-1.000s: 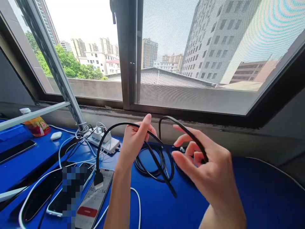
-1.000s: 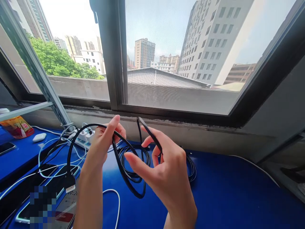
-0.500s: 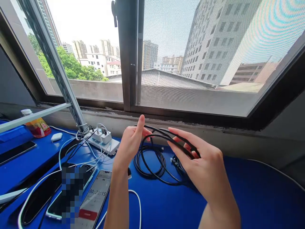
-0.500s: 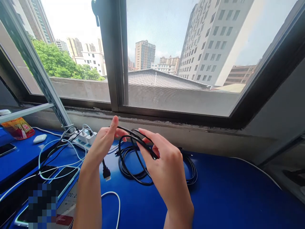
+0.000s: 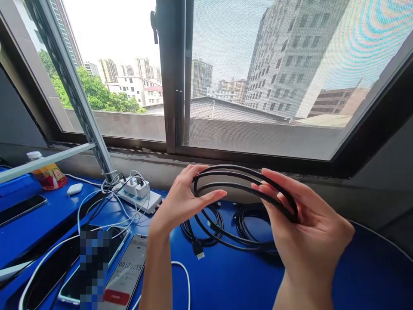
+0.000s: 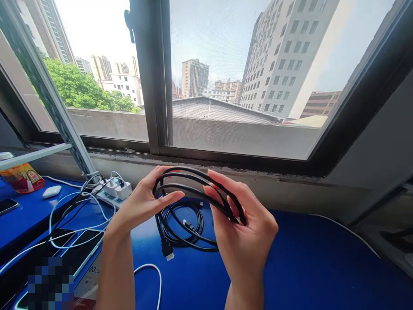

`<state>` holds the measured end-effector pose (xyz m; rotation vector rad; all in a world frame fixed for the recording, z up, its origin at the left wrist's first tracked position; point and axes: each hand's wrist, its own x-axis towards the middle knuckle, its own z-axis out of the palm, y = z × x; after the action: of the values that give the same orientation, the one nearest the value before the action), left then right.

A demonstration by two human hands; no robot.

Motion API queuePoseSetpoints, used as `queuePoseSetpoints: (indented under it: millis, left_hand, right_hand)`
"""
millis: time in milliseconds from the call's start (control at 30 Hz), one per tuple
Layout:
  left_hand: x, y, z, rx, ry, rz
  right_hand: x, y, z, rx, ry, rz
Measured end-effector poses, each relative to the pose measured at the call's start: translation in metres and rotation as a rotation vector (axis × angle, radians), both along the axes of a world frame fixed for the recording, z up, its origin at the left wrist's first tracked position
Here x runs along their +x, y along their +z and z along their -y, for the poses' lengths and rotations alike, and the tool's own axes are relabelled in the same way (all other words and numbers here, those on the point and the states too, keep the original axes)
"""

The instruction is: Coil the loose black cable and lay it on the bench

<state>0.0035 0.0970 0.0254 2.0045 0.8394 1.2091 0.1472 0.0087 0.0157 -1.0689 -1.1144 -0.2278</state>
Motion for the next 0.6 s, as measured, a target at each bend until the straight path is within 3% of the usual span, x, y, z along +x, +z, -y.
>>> queuePoseSetpoints:
  millis: [100,200,367,500,600]
  left_hand:
    - [0.007,-0.003,-0.006,-0.014,-0.079,0.128]
    - [0.015,-0.004,-0.009,-0.069,-0.098,0.289]
    - [0.021,-0.003,-0.009,-0.212,0.039,0.469]
    - [0.022,-0.001,-0.005,-0.224,0.112,0.541]
    - [0.025,0.0,-0.001,-0.233,0.113,0.58]
  right_hand:
    - [-0.007,0.002,0.002,0.044,-0.022,-0.1]
    - [-0.004,0.002,0.003,-0.025,0.001,-0.026]
    - [0.006,0.003,-0.001,-0.25,0.037,0.146]
    - [0.002,0.005,-0.004,-0.282,0.067,0.065]
    - [-0.009,0.007,-0.003,-0.275,0.215,-0.059]
